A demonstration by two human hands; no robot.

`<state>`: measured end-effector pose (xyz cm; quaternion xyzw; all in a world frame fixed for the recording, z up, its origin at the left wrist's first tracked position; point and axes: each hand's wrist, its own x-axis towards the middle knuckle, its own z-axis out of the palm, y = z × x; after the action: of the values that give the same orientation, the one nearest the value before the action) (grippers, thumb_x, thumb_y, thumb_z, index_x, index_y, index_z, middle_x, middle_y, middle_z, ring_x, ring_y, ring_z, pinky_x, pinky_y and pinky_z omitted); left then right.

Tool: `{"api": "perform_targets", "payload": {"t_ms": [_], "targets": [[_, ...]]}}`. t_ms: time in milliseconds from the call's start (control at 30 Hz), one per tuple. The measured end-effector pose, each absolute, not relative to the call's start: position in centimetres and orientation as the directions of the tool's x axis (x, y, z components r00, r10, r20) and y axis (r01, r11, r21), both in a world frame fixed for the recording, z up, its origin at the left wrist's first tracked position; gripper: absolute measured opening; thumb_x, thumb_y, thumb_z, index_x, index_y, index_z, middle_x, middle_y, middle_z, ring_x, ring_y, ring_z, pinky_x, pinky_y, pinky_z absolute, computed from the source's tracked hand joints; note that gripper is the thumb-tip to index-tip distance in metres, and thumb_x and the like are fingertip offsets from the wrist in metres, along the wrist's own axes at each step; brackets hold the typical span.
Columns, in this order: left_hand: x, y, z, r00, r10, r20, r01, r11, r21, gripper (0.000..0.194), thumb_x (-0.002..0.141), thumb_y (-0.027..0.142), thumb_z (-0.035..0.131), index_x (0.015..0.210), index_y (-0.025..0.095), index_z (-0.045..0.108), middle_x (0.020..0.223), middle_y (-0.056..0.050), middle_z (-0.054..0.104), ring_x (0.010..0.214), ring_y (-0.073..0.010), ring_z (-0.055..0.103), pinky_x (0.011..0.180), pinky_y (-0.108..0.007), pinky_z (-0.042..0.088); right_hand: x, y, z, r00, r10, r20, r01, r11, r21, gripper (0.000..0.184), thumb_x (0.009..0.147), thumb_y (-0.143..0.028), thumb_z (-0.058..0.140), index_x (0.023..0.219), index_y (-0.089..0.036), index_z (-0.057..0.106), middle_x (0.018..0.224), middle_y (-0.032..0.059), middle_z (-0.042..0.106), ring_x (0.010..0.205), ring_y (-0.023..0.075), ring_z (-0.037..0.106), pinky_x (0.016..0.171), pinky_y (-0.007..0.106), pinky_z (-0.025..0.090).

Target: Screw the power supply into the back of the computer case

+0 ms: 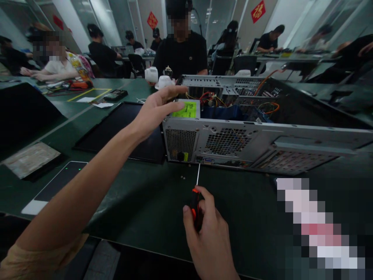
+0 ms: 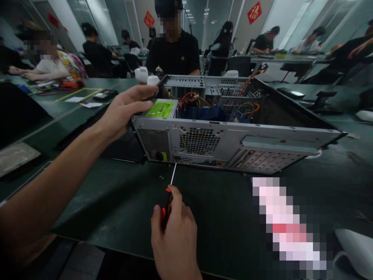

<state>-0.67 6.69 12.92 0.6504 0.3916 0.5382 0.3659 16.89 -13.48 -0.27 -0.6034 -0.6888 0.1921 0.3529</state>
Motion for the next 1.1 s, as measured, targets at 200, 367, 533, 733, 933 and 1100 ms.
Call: {"api": "perform_targets", "payload": {"t_ms": [200,367,533,733,933,1100], "targets": [[-3.5,2.7,11.6,-0.071,0.958,0.279,-0.286,-0.288,0.914,0.024,0.092,0.020,0.055,0.107,0.024,0.073,0.121,-0.003,0.074,0.126,-0.0247,0.066,0.088,-0.031,0.060,16.7,-13.4,-0.2,-0.027,0.955,0.295,0.756,0.213,-0.619,0.029,0.099,-0.030,0.052,0.127,-0.023,0.054,0.083,0.0030,0.072,0.072,0.0251,0.072,0.065,0.035,0.051],[-7.8,1.8,9.2,0.261,0.957,0.125,-0.417,-0.006,0.909,0.009,0.077,0.028,0.073,0.081,0.020,0.076,0.085,-0.005,0.068,0.076,-0.0168,0.062,0.070,-0.026,0.058,16.6,-13.4,-0.1,-0.051,0.952,0.300,0.762,0.232,-0.604,0.029,0.097,-0.026,0.054,0.125,-0.022,0.059,0.086,0.0043,0.074,0.073,0.0253,0.073,0.068,0.037,0.051],[-10.1,2.3,6.8,0.927,0.350,-0.136,0.103,0.111,0.988,0.056,0.071,0.035,0.091,0.124,0.020,0.078,0.112,-0.012,0.075,0.098,-0.0253,0.068,0.088,-0.032,0.057,16.6,-13.4,0.1,-0.065,0.954,0.293,0.752,0.240,-0.613,0.031,0.096,-0.024,0.054,0.126,-0.023,0.061,0.094,0.0050,0.077,0.080,0.0265,0.074,0.074,0.041,0.054],[-6.2,2.8,5.8,0.837,0.356,-0.416,0.436,0.025,0.900,0.059,0.074,0.030,0.093,0.128,0.022,0.069,0.087,0.003,0.061,0.077,-0.0131,0.059,0.070,-0.023,0.049,17.0,-14.1,0.1,0.071,0.936,0.343,0.625,0.226,-0.747,0.035,0.103,-0.034,0.053,0.137,-0.026,0.055,0.105,0.0055,0.074,0.074,0.0190,0.069,0.057,0.028,0.049],[-3.1,2.8,3.9,0.760,0.597,-0.257,0.441,-0.182,0.879,0.041,0.079,0.032,0.088,0.113,0.015,0.070,0.070,0.010,0.041,0.060,-0.0081,0.039,0.054,-0.020,0.032,17.0,-14.2,-0.1,0.094,0.942,0.323,0.591,0.209,-0.780,0.036,0.105,-0.037,0.052,0.139,-0.027,0.053,0.098,0.0027,0.071,0.060,0.0139,0.058,0.054,0.026,0.047],[-2.7,2.6,3.1,0.747,0.625,-0.226,0.437,-0.206,0.876,0.048,0.088,0.043,0.081,0.123,0.013,0.070,0.070,0.009,0.043,0.055,-0.0072,0.037,0.053,-0.022,0.030,17.0,-14.1,0.1,0.058,0.966,0.252,0.578,0.173,-0.798,0.037,0.105,-0.038,0.053,0.140,-0.028,0.054,0.090,0.0006,0.067,0.061,0.0148,0.057,0.055,0.027,0.047]]}}
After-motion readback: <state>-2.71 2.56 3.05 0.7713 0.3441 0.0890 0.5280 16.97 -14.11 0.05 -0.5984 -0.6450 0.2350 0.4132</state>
